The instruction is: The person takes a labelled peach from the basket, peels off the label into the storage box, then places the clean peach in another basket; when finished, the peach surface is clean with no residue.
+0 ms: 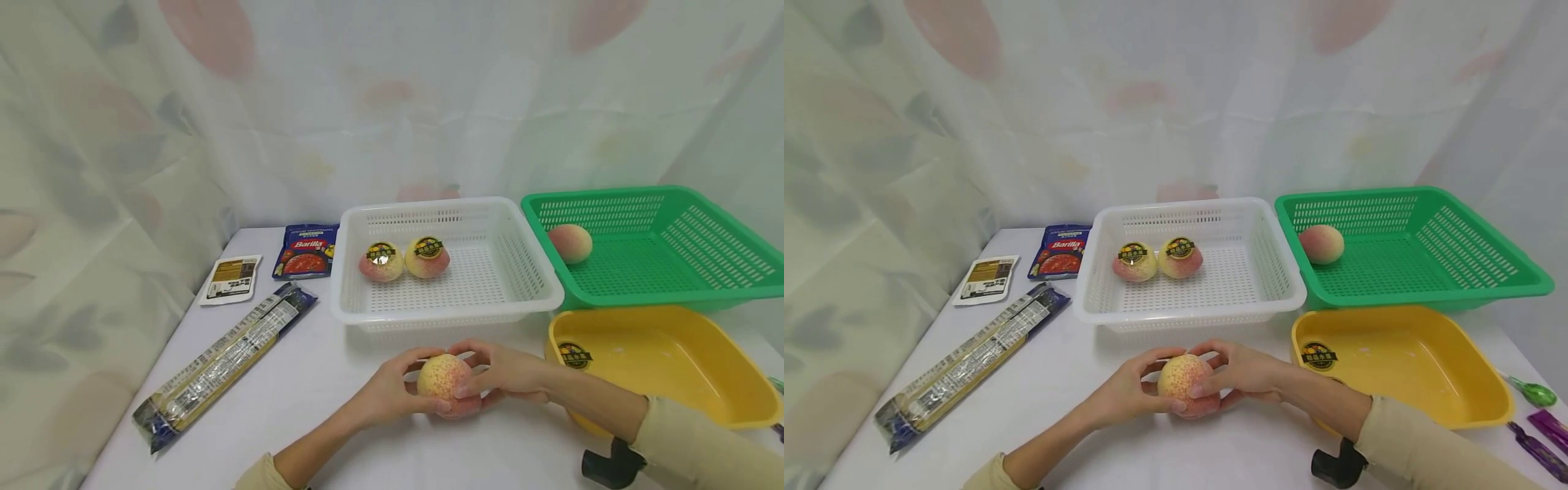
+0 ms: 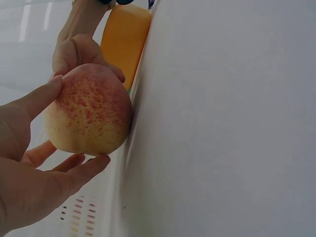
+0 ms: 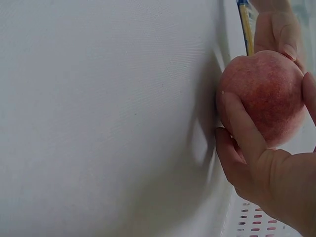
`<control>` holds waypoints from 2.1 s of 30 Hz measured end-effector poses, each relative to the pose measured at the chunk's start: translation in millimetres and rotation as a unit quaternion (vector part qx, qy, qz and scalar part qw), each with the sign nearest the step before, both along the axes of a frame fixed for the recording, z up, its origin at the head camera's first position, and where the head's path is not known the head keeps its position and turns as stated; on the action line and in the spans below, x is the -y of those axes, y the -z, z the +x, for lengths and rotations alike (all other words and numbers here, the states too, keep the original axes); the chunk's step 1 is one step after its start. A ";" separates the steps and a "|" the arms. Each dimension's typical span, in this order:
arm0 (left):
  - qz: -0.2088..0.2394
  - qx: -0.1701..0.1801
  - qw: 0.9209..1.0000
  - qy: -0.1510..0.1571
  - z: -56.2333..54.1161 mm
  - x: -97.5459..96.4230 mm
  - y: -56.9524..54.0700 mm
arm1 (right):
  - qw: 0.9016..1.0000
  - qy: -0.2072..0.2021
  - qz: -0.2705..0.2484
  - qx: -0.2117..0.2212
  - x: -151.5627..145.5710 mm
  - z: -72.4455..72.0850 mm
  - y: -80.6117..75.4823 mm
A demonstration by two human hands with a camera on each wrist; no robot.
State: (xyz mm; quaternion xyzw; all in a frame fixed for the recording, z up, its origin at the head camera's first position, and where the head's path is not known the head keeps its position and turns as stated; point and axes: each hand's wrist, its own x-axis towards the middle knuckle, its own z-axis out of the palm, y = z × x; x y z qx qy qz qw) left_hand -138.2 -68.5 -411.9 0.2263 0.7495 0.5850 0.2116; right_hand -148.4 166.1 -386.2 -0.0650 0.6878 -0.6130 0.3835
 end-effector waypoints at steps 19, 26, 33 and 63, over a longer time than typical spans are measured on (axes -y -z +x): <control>0.102 -0.126 0.968 -0.189 -38.8 86.5 -75.4 | 1.000 0.004 0.016 -0.010 2.8 1.1 -0.1; 0.039 -0.045 0.968 -0.242 -64.4 104.8 -55.1 | 1.000 -0.002 0.022 -0.014 3.3 1.2 0.3; 0.033 0.028 0.979 -0.197 -68.6 97.6 -38.5 | 1.000 -0.011 0.020 -0.014 1.9 1.1 2.2; 0.052 0.043 0.981 -0.185 -64.0 94.2 -34.4 | 0.990 -0.020 -0.007 -0.142 -78.4 -29.3 -99.9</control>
